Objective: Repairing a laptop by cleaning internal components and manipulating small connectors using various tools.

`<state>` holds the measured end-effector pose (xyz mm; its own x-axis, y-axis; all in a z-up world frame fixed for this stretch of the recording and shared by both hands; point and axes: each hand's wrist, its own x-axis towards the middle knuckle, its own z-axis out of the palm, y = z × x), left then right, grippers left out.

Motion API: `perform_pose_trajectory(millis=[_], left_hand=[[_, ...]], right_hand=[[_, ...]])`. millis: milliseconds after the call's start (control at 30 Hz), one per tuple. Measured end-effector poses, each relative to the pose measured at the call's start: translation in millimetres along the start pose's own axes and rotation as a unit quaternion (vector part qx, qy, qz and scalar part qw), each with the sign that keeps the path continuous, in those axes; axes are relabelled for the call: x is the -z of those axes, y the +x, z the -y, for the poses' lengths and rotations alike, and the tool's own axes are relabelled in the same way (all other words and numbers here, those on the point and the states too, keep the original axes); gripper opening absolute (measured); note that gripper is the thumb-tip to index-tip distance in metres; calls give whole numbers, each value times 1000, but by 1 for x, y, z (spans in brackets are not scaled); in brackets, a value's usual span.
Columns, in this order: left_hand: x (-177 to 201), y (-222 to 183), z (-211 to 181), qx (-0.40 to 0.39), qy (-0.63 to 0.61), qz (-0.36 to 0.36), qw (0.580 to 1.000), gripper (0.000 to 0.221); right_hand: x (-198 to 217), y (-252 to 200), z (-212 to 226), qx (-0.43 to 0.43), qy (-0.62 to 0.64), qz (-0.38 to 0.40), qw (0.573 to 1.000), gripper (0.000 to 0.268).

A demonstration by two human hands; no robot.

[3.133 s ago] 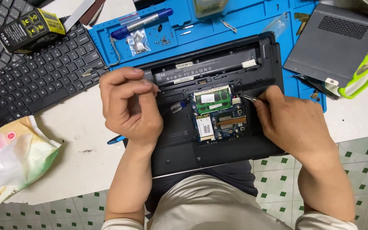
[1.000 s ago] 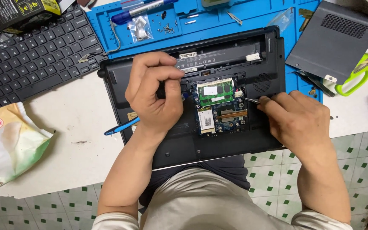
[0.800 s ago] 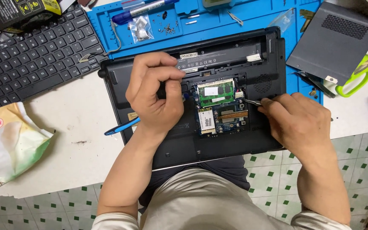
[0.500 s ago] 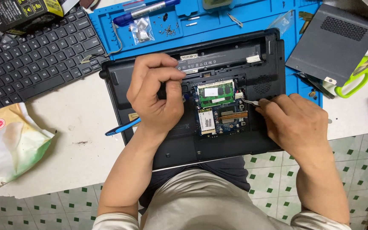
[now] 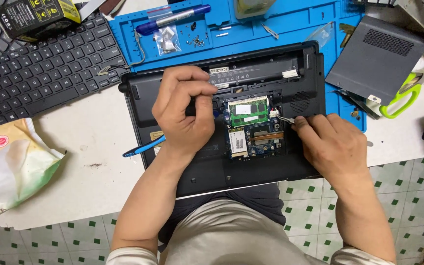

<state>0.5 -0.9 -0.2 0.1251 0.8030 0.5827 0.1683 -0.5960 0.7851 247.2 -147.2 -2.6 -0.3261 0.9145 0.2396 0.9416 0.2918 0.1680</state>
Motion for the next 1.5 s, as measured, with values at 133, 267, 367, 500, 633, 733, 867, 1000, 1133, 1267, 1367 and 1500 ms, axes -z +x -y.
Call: perform_pose_trajectory(millis=[133, 267, 367, 500, 633, 733, 867, 1000, 1133, 1267, 1367, 1500], left_hand=[[-1, -1, 1, -1, -2, 4, 1000, 17], [-3, -1, 1, -21, -1, 10, 1000, 18], [-9, -9, 5, -24, -3, 66, 998, 20], [-17, -15, -1, -21, 23, 143, 989, 20], [-22, -16, -6, -59, 114, 226, 966, 19], [-30, -17, -4, -68, 127, 279, 950, 33], [-46, -20, 5, -77, 130, 325, 934, 39], [-56, -23, 13, -70, 118, 330, 934, 35], [-57, -21, 11, -76, 106, 306, 943, 17], [-59, -21, 11, -86, 107, 289, 947, 11], [-58, -22, 12, -79, 106, 295, 946, 16], [-58, -22, 12, -70, 106, 304, 944, 16]], right_hand=[[-2, -3, 0, 1, -18, -5, 1000, 21], [-2, -4, 2, -15, 5, -4, 1000, 26], [-4, -6, 2, -25, 15, -19, 999, 23], [-9, -12, 0, -27, 23, -15, 999, 17], [-7, -8, -1, -58, 140, -26, 988, 22], [-7, -8, -3, -67, 150, -26, 986, 16], [-2, -3, -3, -77, 172, -24, 982, 12], [-4, -2, -6, -85, 184, -31, 979, 9], [-11, -5, -7, -96, 188, -27, 977, 7], [-11, -3, -8, -98, 213, -32, 972, 7], [-10, -2, -9, -100, 222, -34, 969, 6], [-10, -2, -11, -101, 210, -26, 972, 7]])
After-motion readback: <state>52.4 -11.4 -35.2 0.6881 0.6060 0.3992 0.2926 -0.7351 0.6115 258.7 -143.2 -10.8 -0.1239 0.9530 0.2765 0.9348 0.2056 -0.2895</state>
